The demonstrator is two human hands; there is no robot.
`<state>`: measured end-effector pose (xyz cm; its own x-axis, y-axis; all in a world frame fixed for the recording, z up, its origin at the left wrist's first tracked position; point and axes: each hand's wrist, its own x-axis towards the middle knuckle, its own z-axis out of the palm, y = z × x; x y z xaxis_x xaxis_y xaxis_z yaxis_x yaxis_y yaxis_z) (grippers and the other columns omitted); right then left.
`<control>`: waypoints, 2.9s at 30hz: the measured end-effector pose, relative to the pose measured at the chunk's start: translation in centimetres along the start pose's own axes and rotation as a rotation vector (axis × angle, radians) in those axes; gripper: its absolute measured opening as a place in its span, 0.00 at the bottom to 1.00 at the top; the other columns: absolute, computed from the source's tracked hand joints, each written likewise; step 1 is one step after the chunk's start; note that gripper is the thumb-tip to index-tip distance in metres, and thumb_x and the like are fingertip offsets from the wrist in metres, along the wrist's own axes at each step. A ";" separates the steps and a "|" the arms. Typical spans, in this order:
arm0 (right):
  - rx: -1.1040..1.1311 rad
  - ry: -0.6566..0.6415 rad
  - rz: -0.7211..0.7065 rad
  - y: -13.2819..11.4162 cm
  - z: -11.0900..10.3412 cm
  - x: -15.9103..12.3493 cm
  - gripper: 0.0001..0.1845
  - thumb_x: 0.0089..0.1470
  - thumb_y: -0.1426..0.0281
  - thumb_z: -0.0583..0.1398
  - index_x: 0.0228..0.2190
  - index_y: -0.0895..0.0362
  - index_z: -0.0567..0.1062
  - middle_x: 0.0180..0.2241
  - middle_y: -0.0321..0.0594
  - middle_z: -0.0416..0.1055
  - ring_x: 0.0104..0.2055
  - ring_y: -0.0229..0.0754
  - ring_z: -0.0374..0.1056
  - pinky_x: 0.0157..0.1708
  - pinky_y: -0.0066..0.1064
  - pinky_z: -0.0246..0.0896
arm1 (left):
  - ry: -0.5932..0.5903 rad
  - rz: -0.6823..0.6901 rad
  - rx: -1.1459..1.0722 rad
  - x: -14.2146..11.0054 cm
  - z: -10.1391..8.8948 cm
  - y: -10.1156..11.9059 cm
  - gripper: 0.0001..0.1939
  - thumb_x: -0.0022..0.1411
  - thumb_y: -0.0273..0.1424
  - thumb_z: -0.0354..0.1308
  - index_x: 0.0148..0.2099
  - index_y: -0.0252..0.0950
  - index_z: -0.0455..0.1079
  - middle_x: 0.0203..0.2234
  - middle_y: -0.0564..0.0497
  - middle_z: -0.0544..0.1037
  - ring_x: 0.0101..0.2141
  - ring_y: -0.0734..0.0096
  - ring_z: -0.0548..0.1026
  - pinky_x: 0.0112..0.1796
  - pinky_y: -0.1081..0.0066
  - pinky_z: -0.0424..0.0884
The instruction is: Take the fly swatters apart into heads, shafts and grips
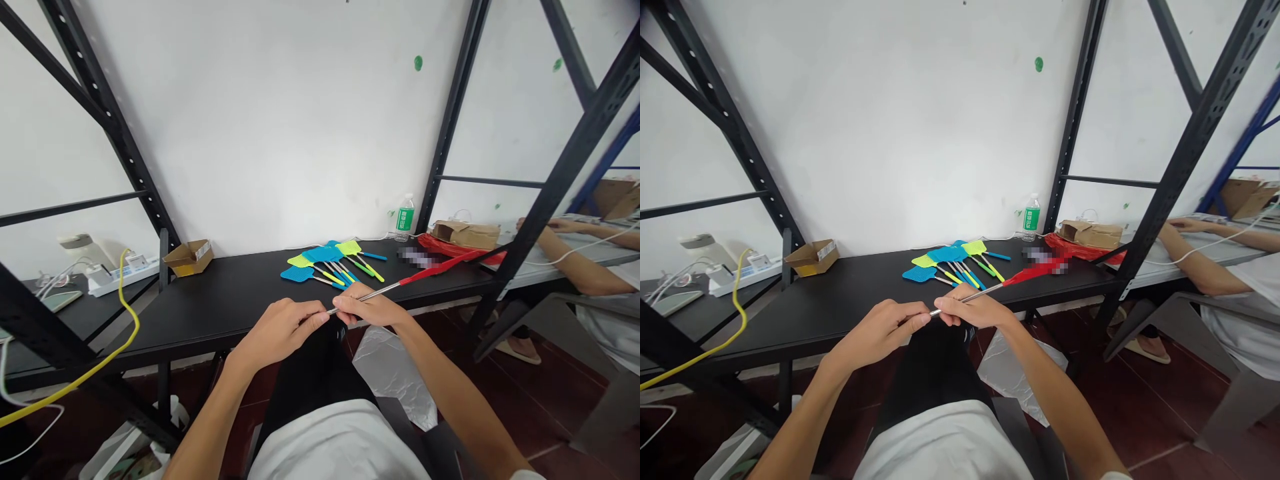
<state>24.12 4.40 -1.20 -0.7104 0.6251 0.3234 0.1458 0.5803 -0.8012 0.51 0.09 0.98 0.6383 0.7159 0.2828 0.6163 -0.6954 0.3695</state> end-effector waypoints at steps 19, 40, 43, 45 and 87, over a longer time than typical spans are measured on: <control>0.086 0.039 0.027 1.2 -4.3 -2.0 0.26 0.67 0.58 0.57 0.23 0.61 0.78 0.20 0.39 0.73 0.24 0.38 0.68 0.30 0.29 0.62 | -0.114 -0.153 -0.154 -1.2 -2.5 -2.0 0.24 0.72 0.49 0.46 0.33 0.36 0.67 0.23 0.57 0.57 0.26 0.75 0.52 0.27 0.71 0.50; 0.395 0.221 -0.027 5.7 -5.3 -1.1 0.24 0.60 0.53 0.63 0.24 0.60 0.79 0.21 0.39 0.73 0.23 0.38 0.68 0.28 0.29 0.63 | -0.019 -0.265 0.017 -2.1 -3.3 -2.5 0.22 0.71 0.50 0.46 0.38 0.40 0.71 0.22 0.56 0.66 0.25 0.72 0.58 0.29 0.71 0.54; 0.402 0.163 -0.017 5.6 -4.0 -0.5 0.26 0.61 0.51 0.62 0.27 0.61 0.80 0.22 0.39 0.73 0.23 0.38 0.69 0.28 0.29 0.63 | 0.055 -0.256 0.129 -1.7 -2.8 -2.0 0.17 0.71 0.46 0.49 0.38 0.42 0.71 0.22 0.56 0.69 0.25 0.71 0.62 0.30 0.71 0.55; 0.377 0.084 -0.003 5.2 -2.8 0.1 0.28 0.62 0.49 0.60 0.28 0.61 0.80 0.22 0.40 0.74 0.24 0.38 0.70 0.29 0.29 0.64 | 0.088 -0.227 0.186 -1.3 -2.1 -1.6 0.14 0.70 0.44 0.50 0.38 0.42 0.72 0.24 0.56 0.72 0.25 0.70 0.65 0.30 0.71 0.55; 0.190 0.043 -0.015 3.1 -4.9 -1.5 0.26 0.67 0.57 0.56 0.28 0.62 0.83 0.23 0.43 0.78 0.25 0.40 0.73 0.34 0.32 0.66 | -0.040 -0.193 -0.043 -2.0 -3.5 -2.6 0.25 0.71 0.49 0.48 0.35 0.36 0.76 0.23 0.54 0.67 0.25 0.73 0.58 0.28 0.74 0.56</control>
<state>28.96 7.82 -1.72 -0.6810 0.6411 0.3538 -0.0002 0.4829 -0.8756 -4.01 0.70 2.55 0.5289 0.8319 0.1679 0.7091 -0.5418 0.4512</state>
